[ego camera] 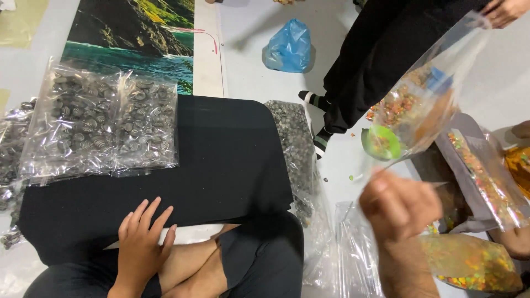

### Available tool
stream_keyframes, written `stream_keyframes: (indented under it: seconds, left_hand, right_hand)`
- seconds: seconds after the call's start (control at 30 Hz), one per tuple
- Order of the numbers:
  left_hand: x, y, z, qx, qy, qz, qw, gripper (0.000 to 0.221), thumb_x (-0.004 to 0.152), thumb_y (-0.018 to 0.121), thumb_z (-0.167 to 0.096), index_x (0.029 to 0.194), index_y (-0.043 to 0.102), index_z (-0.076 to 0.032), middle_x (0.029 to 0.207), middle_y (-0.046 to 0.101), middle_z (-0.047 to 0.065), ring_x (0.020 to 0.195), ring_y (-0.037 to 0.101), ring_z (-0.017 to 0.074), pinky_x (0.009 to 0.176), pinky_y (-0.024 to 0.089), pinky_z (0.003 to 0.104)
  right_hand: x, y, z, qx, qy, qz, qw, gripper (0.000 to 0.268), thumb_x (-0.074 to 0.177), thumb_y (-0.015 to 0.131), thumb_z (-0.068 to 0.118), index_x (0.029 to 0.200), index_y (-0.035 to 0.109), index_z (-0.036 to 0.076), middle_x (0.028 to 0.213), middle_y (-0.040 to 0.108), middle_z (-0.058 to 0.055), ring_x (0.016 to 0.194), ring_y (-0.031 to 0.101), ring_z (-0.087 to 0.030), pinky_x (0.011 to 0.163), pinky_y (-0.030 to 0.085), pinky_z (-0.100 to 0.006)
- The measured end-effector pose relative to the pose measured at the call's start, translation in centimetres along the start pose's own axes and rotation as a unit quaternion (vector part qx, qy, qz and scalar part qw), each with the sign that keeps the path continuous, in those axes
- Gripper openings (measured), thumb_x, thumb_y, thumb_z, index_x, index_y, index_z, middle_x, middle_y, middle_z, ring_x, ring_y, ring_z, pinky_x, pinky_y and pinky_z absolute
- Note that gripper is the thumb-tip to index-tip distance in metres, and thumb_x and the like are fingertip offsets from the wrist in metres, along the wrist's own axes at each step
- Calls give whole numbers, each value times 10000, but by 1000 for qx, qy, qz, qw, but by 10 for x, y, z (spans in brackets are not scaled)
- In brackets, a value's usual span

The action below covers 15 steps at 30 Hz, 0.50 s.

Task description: Packing small items into plastic bags while sitting on the floor

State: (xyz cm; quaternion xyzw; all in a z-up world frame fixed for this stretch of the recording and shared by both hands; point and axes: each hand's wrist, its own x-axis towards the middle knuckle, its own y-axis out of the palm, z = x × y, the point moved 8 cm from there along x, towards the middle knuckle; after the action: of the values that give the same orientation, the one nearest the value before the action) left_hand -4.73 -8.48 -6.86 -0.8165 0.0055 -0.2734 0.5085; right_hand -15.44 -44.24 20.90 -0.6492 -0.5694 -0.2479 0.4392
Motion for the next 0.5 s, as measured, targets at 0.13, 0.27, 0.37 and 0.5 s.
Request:
stream_keyframes:
  seconds: [0.13, 0.27, 0.37, 0.5]
  left_hand:
    - [3, -4, -12, -31, -8, -17, 999, 525, 822, 697, -282, 1327, 633, -152, 1517, 547, 120, 1465, 468, 316, 1210, 304, 510]
    - [7, 0, -49, -397, -80, -2, 914, 530, 799, 670, -70, 1325, 611, -39, 1534, 508, 153, 1395, 522, 303, 1155, 419, 424]
    - [-6, 54, -102, -768, -148, 169, 599, 575, 921, 504, -220, 1464, 437, -43, 1548, 496, 180, 1309, 599, 309, 1102, 462, 453]
    - [0, 52, -145, -933, -190, 202, 229, 706, 1011, 345, -533, 1560, 307, -91, 1498, 489, 299, 1332, 553, 412, 1002, 534, 488]
  right_hand:
    - [-1, -4, 43, 173, 31, -8, 984, 327, 942, 730, 44, 1107, 486, 186, 914, 678, -19, 633, 603, -127, 582, 485, -302]
    - [-23, -1, 92, 319, 50, 79, 943, 224, 913, 653, 220, 1124, 591, 183, 904, 672, -5, 607, 555, -106, 748, 573, -321]
    - [-67, 7, 147, 399, 99, 110, 905, 182, 890, 697, 327, 1042, 762, 252, 691, 623, 80, 849, 621, -112, 913, 589, -318]
    - [-93, 10, 197, 514, 49, 230, 825, 211, 1053, 635, 160, 1038, 845, 142, 769, 637, 43, 1120, 741, -145, 1149, 494, -293]
